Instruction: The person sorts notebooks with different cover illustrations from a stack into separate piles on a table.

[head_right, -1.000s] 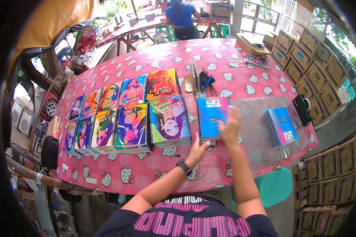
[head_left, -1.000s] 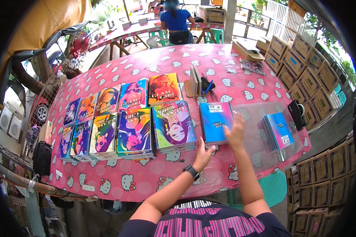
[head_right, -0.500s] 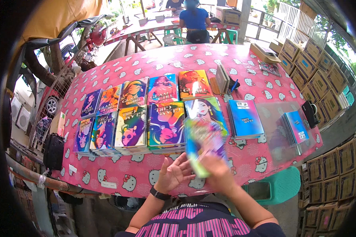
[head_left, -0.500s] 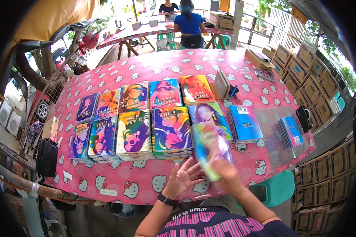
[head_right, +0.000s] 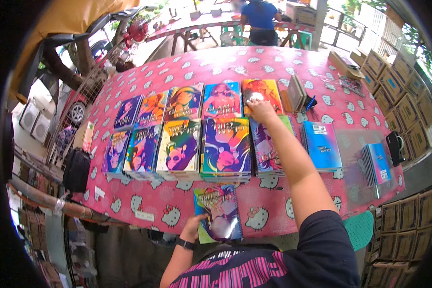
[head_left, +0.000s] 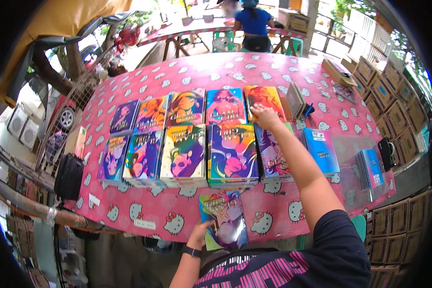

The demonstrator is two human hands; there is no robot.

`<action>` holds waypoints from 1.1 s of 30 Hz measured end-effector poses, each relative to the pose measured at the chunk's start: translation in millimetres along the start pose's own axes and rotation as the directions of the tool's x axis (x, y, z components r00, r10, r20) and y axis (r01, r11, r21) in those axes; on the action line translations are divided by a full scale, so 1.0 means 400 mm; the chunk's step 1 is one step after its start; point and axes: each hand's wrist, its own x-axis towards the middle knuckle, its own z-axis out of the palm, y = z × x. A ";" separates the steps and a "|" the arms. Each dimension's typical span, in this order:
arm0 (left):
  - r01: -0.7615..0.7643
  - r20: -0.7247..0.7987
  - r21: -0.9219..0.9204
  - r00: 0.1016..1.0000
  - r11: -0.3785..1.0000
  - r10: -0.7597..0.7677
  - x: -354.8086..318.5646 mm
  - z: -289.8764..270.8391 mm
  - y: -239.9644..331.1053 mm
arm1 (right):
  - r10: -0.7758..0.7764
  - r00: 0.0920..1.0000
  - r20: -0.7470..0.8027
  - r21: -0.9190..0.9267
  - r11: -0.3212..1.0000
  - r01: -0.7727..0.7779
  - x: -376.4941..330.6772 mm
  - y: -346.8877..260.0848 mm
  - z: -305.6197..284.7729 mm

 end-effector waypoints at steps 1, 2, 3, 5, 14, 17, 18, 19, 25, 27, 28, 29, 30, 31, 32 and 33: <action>-0.080 -0.040 0.054 0.996 0.995 0.082 0.013 0.009 -0.005 | -0.014 1.000 -0.003 0.016 1.000 0.014 0.006 0.018 0.004; -0.154 -0.071 0.113 0.984 0.982 0.163 0.023 0.016 -0.009 | -0.023 1.000 -0.005 0.030 0.999 0.023 0.007 0.042 0.006; -0.225 -0.088 0.195 0.966 0.955 0.245 0.019 0.041 0.008 | 0.033 0.992 -0.120 0.107 0.994 -0.020 -0.010 0.087 0.012; -0.311 -0.072 0.215 0.940 0.926 0.333 0.026 0.026 0.018 | 0.259 0.911 -0.321 0.403 0.908 -0.116 -0.042 0.092 -0.023; -0.021 0.151 -0.135 0.988 0.991 0.041 -0.011 -0.036 0.127 | -0.315 0.806 -0.500 0.384 0.754 0.533 -0.675 -0.513 -0.185; -0.232 0.157 0.140 0.965 0.962 0.210 0.022 -0.067 0.090 | -0.495 0.869 -0.007 0.885 0.402 0.236 -0.738 -0.671 0.043; -0.337 0.157 0.302 0.940 0.892 0.302 0.034 -0.075 0.075 | -0.475 0.870 -0.133 0.789 0.480 0.383 -0.699 -0.676 0.030; -0.247 0.107 0.362 0.969 0.899 0.223 0.024 -0.061 0.090 | -0.442 0.891 -0.097 0.843 0.440 0.310 -0.665 -0.668 0.008; -0.438 0.152 0.604 0.883 0.666 0.444 0.053 -0.207 0.102 | -0.021 0.923 -0.385 0.551 0.797 0.248 -0.447 -0.527 -0.149; -0.310 0.161 0.914 0.868 0.261 0.470 -0.021 -0.150 0.191 | 0.220 0.862 -0.457 0.526 0.848 0.063 -0.395 -0.433 -0.107; -0.254 0.193 0.966 0.831 0.047 0.522 -0.053 -0.121 0.223 | 0.416 0.866 -0.279 0.639 0.753 -0.156 -0.377 -0.399 -0.106; -0.296 0.257 0.955 0.794 -0.018 0.551 -0.075 -0.104 0.259 | 0.576 0.800 -0.169 0.617 0.695 -0.370 -0.356 -0.365 -0.076; -0.444 0.351 0.896 0.711 0.003 0.609 -0.072 -0.087 0.301 | 0.713 0.698 -0.072 0.572 0.603 -0.557 -0.336 -0.344 -0.052; -0.573 0.428 0.819 0.648 0.034 0.630 -0.050 -0.066 0.355 | 0.731 0.681 -0.040 0.527 0.595 -0.607 -0.319 -0.353 -0.060; -0.689 0.494 0.722 0.574 0.059 0.653 -0.022 -0.028 0.417 | 0.750 0.661 -0.009 0.479 0.584 -0.655 -0.301 -0.368 -0.075; -0.704 0.489 0.710 0.494 0.001 0.719 0.004 0.043 0.481 | 0.775 0.632 0.021 0.425 0.565 -0.707 -0.297 -0.370 -0.086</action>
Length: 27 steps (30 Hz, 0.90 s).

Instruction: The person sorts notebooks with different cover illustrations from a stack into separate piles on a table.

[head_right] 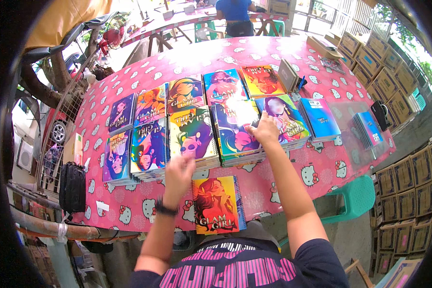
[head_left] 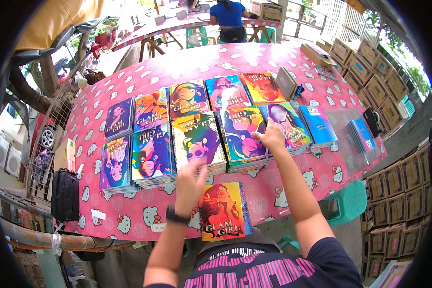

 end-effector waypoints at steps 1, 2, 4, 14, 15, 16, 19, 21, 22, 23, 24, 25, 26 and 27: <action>0.072 0.017 -0.165 0.997 0.984 -0.070 0.111 0.018 0.029 | -0.008 1.000 -0.004 0.027 1.000 0.008 0.009 0.011 -0.003; -0.100 -0.090 -0.218 0.993 0.971 0.082 0.220 0.061 0.016 | -0.028 1.000 -0.008 0.054 0.998 0.028 0.023 0.020 -0.001; -0.155 -0.043 -0.184 0.988 0.971 0.150 0.413 0.146 -0.003 | -0.081 0.997 0.005 0.158 0.984 0.079 0.040 0.022 -0.011; 0.369 -0.046 0.506 0.914 0.780 -0.403 0.605 0.395 -0.094 | -0.129 0.899 0.418 0.884 -0.168 -0.436 -0.444 0.113 -0.141; 0.403 -0.024 0.478 0.894 0.780 -0.447 0.626 0.395 -0.070 | -0.102 0.809 0.579 0.796 -0.148 -0.587 -0.485 0.174 -0.039; 0.413 0.033 0.473 0.875 0.778 -0.484 0.634 0.401 -0.027 | -0.059 0.731 0.680 0.718 -0.151 -0.680 -0.522 0.235 0.082; 0.426 0.129 0.525 0.816 0.737 -0.564 0.686 0.364 -0.151 | -0.136 0.828 0.543 0.490 0.853 -0.181 -0.541 0.151 0.124; 0.384 0.220 0.514 0.806 0.767 -0.550 0.728 0.361 -0.202 | -0.129 0.867 0.480 0.410 0.907 -0.092 -0.554 0.115 0.139; 0.377 0.268 0.509 0.785 0.774 -0.558 0.735 0.358 -0.200 | -0.108 0.852 0.512 0.373 0.921 -0.107 -0.554 0.114 0.145; 0.421 0.254 0.546 0.741 0.725 -0.621 0.745 0.380 -0.179 | -0.110 0.853 0.511 0.366 0.925 -0.100 -0.546 0.115 0.147; 0.458 0.229 0.526 0.735 0.716 -0.639 0.752 0.384 -0.170 | -0.115 0.852 0.511 0.360 0.928 -0.091 -0.538 0.116 0.146; 0.499 0.201 0.508 0.724 0.702 -0.660 0.755 0.388 -0.170 | -0.123 0.848 0.516 0.356 0.931 -0.082 -0.533 0.115 0.142; 0.479 0.120 0.531 0.775 0.700 -0.621 0.732 0.427 -0.108 | -0.088 0.851 0.518 0.360 0.925 -0.123 -0.530 0.124 0.132; 0.472 0.023 0.551 0.815 0.688 -0.578 0.713 0.448 -0.053 | -0.078 0.856 0.511 0.348 0.929 -0.123 -0.522 0.135 0.138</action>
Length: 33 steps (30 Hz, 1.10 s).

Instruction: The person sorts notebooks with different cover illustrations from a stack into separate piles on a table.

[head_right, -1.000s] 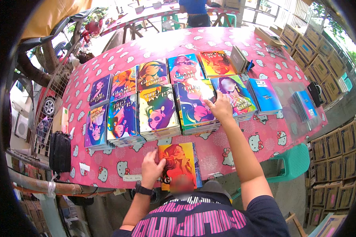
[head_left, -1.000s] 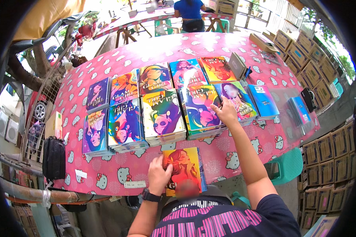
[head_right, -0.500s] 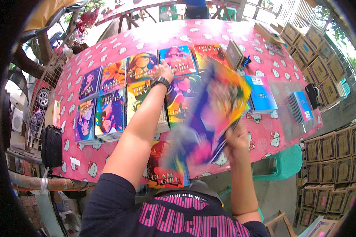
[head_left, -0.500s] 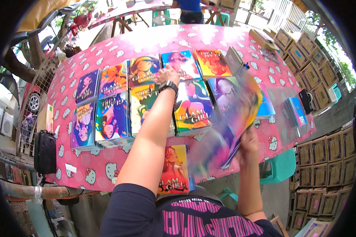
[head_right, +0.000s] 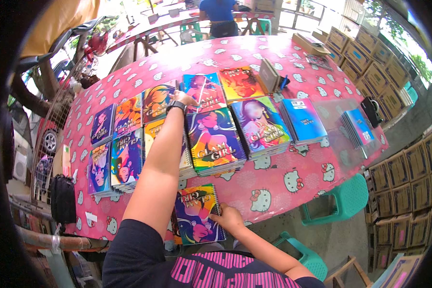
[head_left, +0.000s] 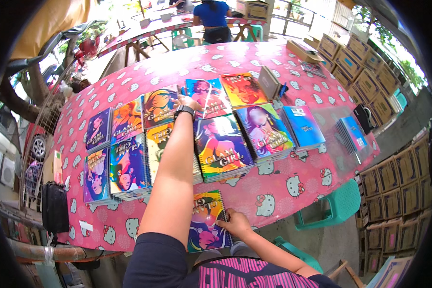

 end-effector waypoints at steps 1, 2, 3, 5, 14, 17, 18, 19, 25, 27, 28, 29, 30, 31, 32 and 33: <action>-0.105 -0.081 -0.095 0.992 0.990 0.097 0.018 -0.011 -0.036 | -0.023 1.000 0.016 -0.017 1.000 0.023 0.003 0.001 0.012; -0.204 -0.163 -0.179 0.971 0.962 0.175 0.031 -0.018 -0.083 | -0.042 0.998 0.044 -0.038 0.998 0.044 -0.001 -0.003 0.021; -0.342 -0.386 -0.255 0.894 0.905 0.229 0.048 -0.026 -0.108 | -0.045 0.996 0.073 -0.049 0.998 0.049 0.003 -0.009 0.023; -0.552 -0.495 -0.459 0.809 0.696 0.316 -0.056 -0.073 -0.096 | 0.027 0.995 0.098 -0.067 0.998 -0.020 0.014 0.004 0.010; 0.152 0.226 -0.932 0.954 0.330 0.198 -0.794 -0.062 -0.708 | -0.079 0.980 0.181 -0.114 0.988 0.101 0.043 -0.010 -0.006; 0.103 0.017 -0.498 0.994 0.861 -0.109 -0.912 0.041 -0.797 | -0.149 0.974 0.169 -0.347 0.916 0.200 0.086 -0.071 -0.085; 0.079 0.034 -0.402 0.997 0.912 -0.072 -0.913 0.023 -0.787 | -0.204 0.978 0.038 -0.423 0.883 0.201 0.104 -0.116 -0.113; -0.105 -0.107 -0.217 0.991 0.971 0.083 -0.902 0.023 -0.794 | -0.294 0.956 0.003 -0.303 0.911 0.281 0.108 -0.191 -0.144; -0.323 -0.262 -0.358 0.935 0.876 0.238 -0.585 -0.172 -0.753 | -0.352 0.902 -0.249 -0.455 0.865 0.212 0.340 -0.498 -0.061; -0.489 -0.454 -0.398 0.840 0.776 0.297 -0.410 -0.241 -0.700 | -0.288 0.910 -0.299 -0.567 0.820 0.073 0.404 -0.512 -0.017; -0.563 -0.529 -0.334 0.776 0.756 0.344 -0.319 -0.259 -0.675 | -0.243 0.923 -0.298 -0.558 0.829 0.038 0.410 -0.521 -0.005; -0.583 -0.531 -0.325 0.764 0.745 0.366 -0.225 -0.256 -0.653 | -0.197 0.933 -0.301 -0.550 0.835 -0.001 0.413 -0.529 0.001; -0.598 -0.539 -0.311 0.751 0.738 0.382 -0.135 -0.251 -0.640 | -0.161 0.941 -0.298 -0.544 0.839 -0.029 0.413 -0.546 0.007; -0.620 -0.519 -0.306 0.745 0.722 0.420 -0.049 -0.240 -0.623 | -0.178 0.938 -0.298 -0.542 0.840 -0.013 0.415 -0.556 0.011; -0.646 -0.488 -0.304 0.737 0.700 0.467 0.022 -0.219 -0.598 | -0.221 0.929 -0.296 -0.469 0.881 0.060 0.416 -0.551 0.002; -0.610 -0.396 -0.248 0.773 0.752 0.496 0.076 -0.196 -0.567 | -0.257 0.918 -0.303 -0.388 0.913 0.128 0.419 -0.534 -0.021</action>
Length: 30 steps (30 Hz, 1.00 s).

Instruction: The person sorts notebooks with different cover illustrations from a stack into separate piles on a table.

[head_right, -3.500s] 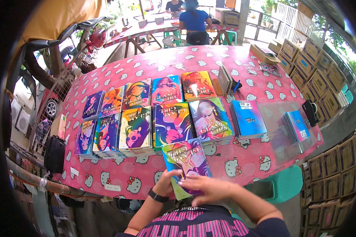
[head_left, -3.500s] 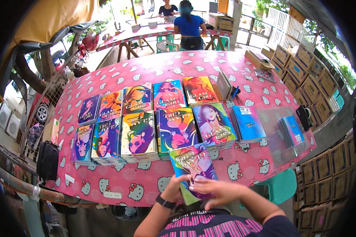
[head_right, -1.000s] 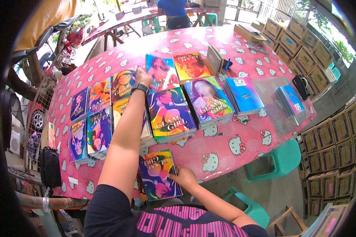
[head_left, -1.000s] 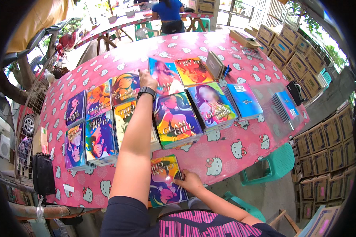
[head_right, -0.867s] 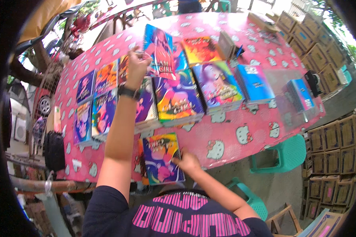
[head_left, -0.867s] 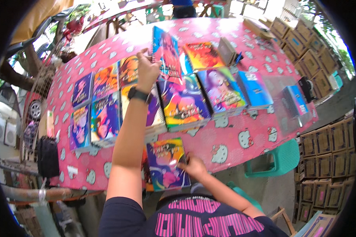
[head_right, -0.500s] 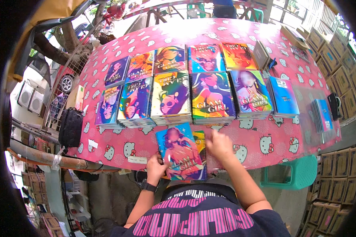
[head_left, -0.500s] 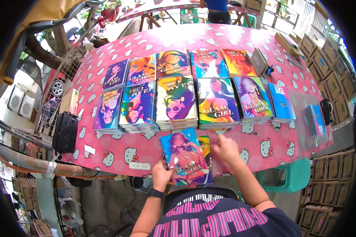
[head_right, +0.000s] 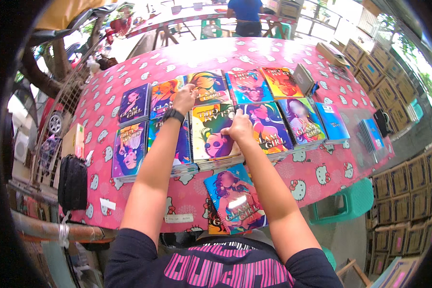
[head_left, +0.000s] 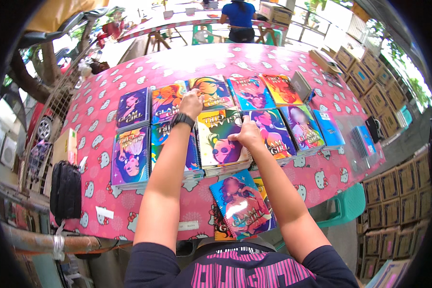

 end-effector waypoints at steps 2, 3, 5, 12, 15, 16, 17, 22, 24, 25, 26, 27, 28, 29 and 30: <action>0.111 0.254 0.219 0.953 0.969 -0.167 0.045 0.066 0.027 | -0.071 0.989 -0.132 0.177 0.980 0.094 -0.031 0.049 -0.032; 0.179 0.355 0.358 0.882 0.916 -0.311 0.058 0.082 0.050 | -0.126 0.990 -0.063 0.464 0.874 0.141 -0.071 0.085 -0.066; 0.222 0.268 0.471 0.886 0.853 -0.379 0.044 0.100 0.023 | -0.122 0.992 0.033 0.859 0.510 0.034 -0.251 0.038 -0.181; 0.382 0.242 0.384 0.837 0.841 -0.491 0.102 0.127 0.104 | 0.279 0.937 0.211 0.131 0.942 -0.310 -0.540 0.299 -0.003; 0.424 -0.003 0.023 0.906 0.905 -0.424 0.136 0.074 -0.051 | 0.269 0.949 0.163 0.143 0.945 -0.293 -0.511 0.283 0.049; 0.301 -0.105 -0.026 0.948 0.953 -0.302 0.103 0.068 0.006 | 0.295 0.946 0.132 0.127 0.942 -0.311 -0.520 0.306 0.057; 0.216 -0.089 -0.081 0.971 0.973 -0.223 0.078 0.024 0.075 | 0.321 0.936 0.145 0.133 0.931 -0.340 -0.528 0.319 0.051; 0.284 0.199 -0.766 0.958 0.577 -0.207 -0.352 -0.210 0.213 | 0.304 0.914 0.270 0.246 0.895 -0.371 -0.510 0.364 0.043; 0.398 0.345 -0.786 0.917 0.473 -0.198 -0.631 -0.159 0.219 | 0.233 0.927 0.293 0.306 0.896 -0.322 -0.494 0.390 0.057; 0.515 0.426 -0.744 0.856 0.426 -0.291 -0.726 -0.147 0.289 | 0.211 0.920 0.329 0.321 0.892 -0.319 -0.482 0.421 0.071; 0.614 0.445 -0.669 0.783 0.420 -0.434 -0.838 -0.095 0.264 | 0.160 0.920 0.357 0.330 0.900 -0.285 -0.466 0.436 0.063; 0.569 0.255 -0.401 0.822 0.718 -0.509 -0.889 -0.082 0.292 | 0.126 0.915 0.383 0.331 0.906 -0.263 -0.448 0.445 0.059; 0.575 0.210 -0.138 0.813 0.807 -0.543 -0.923 -0.070 0.285 | 0.139 0.963 0.229 0.199 0.962 -0.186 -0.426 0.415 0.029; 0.575 0.233 -0.109 0.808 0.811 -0.542 -0.926 -0.086 0.283 | 0.118 0.991 0.061 0.055 0.991 -0.121 -0.399 0.371 -0.021; 0.445 0.082 0.060 0.890 0.893 -0.449 -0.914 -0.097 0.278 | 0.019 0.997 -0.072 0.208 0.978 -0.003 -0.381 0.324 -0.057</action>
